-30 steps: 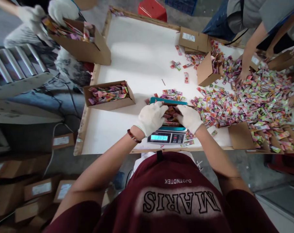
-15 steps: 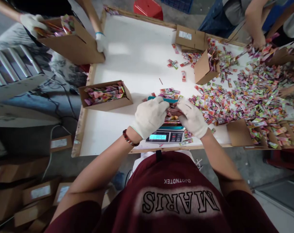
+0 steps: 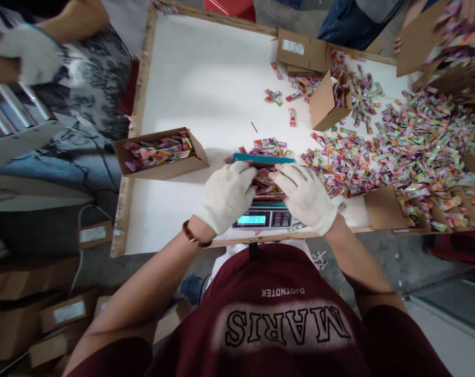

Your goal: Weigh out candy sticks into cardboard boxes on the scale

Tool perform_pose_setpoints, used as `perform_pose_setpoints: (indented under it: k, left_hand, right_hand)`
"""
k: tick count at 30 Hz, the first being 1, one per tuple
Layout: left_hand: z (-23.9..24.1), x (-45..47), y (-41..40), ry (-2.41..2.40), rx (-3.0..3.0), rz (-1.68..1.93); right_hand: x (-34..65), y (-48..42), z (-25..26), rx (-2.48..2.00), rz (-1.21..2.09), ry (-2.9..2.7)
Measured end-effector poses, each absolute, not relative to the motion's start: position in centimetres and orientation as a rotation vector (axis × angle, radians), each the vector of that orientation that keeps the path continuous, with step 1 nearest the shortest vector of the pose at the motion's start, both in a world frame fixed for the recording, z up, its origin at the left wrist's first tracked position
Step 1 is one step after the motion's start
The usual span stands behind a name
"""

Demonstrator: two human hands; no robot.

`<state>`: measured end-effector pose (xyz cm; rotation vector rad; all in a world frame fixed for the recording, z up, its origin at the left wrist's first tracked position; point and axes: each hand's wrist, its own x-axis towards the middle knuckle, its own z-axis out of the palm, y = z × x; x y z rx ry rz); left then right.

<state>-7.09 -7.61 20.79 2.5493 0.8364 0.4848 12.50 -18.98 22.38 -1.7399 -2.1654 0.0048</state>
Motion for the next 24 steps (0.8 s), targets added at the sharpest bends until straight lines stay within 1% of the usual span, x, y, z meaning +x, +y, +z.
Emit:
perform_pose_setpoints:
  k: [1, 3, 5, 6, 7, 10, 13, 16, 19, 21, 24]
  left_hand:
    - [20.4, -8.1, -7.7, 0.882, 2.594, 0.416]
    - [19.5, -10.5, -8.1, 0.991, 2.605, 0.408]
    - [18.6, -13.1, -8.5, 1.136, 2.540, 0.479]
    - [18.2, -14.2, -8.7, 1.200, 2.498, 0.491]
    - [17.8, -15.2, -8.9, 1.255, 2.456, 0.488]
    - [17.3, -16.4, -9.6, 1.293, 2.379, 0.435]
    - [17.4, -15.8, -10.1, 1.273, 2.376, 0.423]
    - [17.6, -15.0, -10.3, 1.267, 2.392, 0.433]
    - [17.7, -14.9, -10.3, 1.262, 2.392, 0.457]
    - [17.6, -15.2, -10.2, 1.245, 2.384, 0.478]
    - [17.2, -15.7, -10.0, 1.223, 2.366, 0.518]
  right_hand:
    - [13.7, -19.8, 21.4, -1.752, 0.080, -2.133]
    - [16.8, -22.1, 18.4, -1.878, 0.167, -1.949]
    - [20.1, -25.0, 14.3, -2.239, 0.197, -1.694]
    - [21.4, -26.4, 12.0, -2.479, 0.345, -1.644]
    - [22.3, -27.6, 9.6, -2.681, 0.586, -1.651]
    - [22.2, -29.7, 3.0, -2.742, 0.944, -1.733]
    - [20.0, -30.3, -1.2, -2.771, 1.071, -1.780]
    - [19.1, -30.7, -2.6, -2.805, 1.092, -1.796]
    - [20.2, -31.3, -1.8, -2.786, 1.079, -1.805]
    - [21.8, -31.8, -0.1, -2.759, 1.058, -1.787]
    - [24.4, -32.5, 4.4, -2.703, 0.987, -1.744]
